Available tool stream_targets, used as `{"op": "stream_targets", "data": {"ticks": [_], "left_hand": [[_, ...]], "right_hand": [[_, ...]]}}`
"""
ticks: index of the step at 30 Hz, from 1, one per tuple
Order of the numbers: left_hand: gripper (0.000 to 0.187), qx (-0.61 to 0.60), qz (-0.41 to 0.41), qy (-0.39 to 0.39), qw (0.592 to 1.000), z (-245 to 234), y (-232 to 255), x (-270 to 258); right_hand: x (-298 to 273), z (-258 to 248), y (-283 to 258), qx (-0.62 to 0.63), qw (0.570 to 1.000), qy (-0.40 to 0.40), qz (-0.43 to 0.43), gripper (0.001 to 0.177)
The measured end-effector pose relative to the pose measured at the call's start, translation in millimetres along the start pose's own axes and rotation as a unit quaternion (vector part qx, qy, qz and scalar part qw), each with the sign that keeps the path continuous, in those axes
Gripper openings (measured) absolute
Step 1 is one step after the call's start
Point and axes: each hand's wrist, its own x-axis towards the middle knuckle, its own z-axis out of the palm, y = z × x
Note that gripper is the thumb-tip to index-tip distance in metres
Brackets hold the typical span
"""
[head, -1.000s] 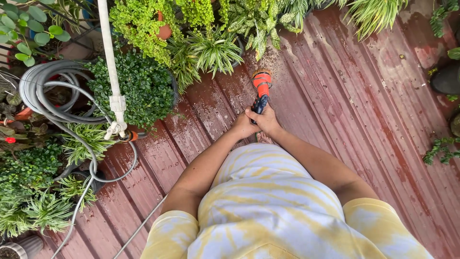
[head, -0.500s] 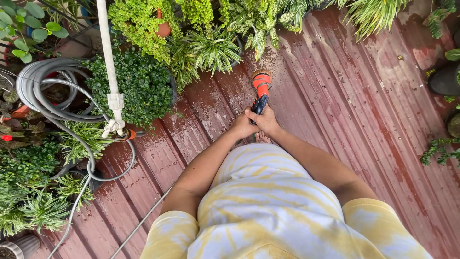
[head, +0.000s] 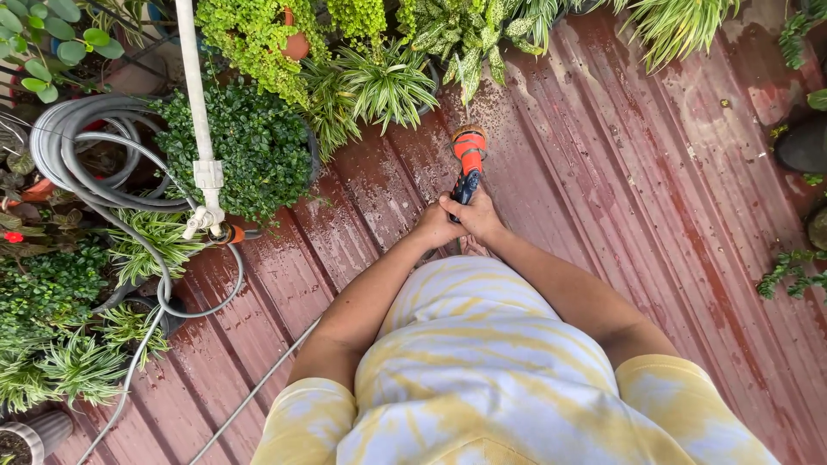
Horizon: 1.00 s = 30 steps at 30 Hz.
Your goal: Watering a variety of potted plants on a balcony using a garden hose with a spray nozzle attachment.
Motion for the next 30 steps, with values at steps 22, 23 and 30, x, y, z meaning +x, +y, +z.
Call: {"op": "stream_targets", "data": {"ticks": [22, 23, 30], "left_hand": [[0.072, 0.008, -0.032, -0.024, 0.999, -7, 16, -5], [0.073, 0.007, -0.033, -0.023, 0.999, -8, 20, -7], [0.072, 0.005, -0.036, -0.028, 0.999, -10, 14, -5]], "right_hand": [[10, 1, 9, -0.018, 1.000, 0.007, 0.001, 0.038], [7, 1, 8, -0.014, 1.000, 0.004, 0.004, 0.037], [4, 0, 6, -0.012, 1.000, -0.002, 0.011, 0.039]]}}
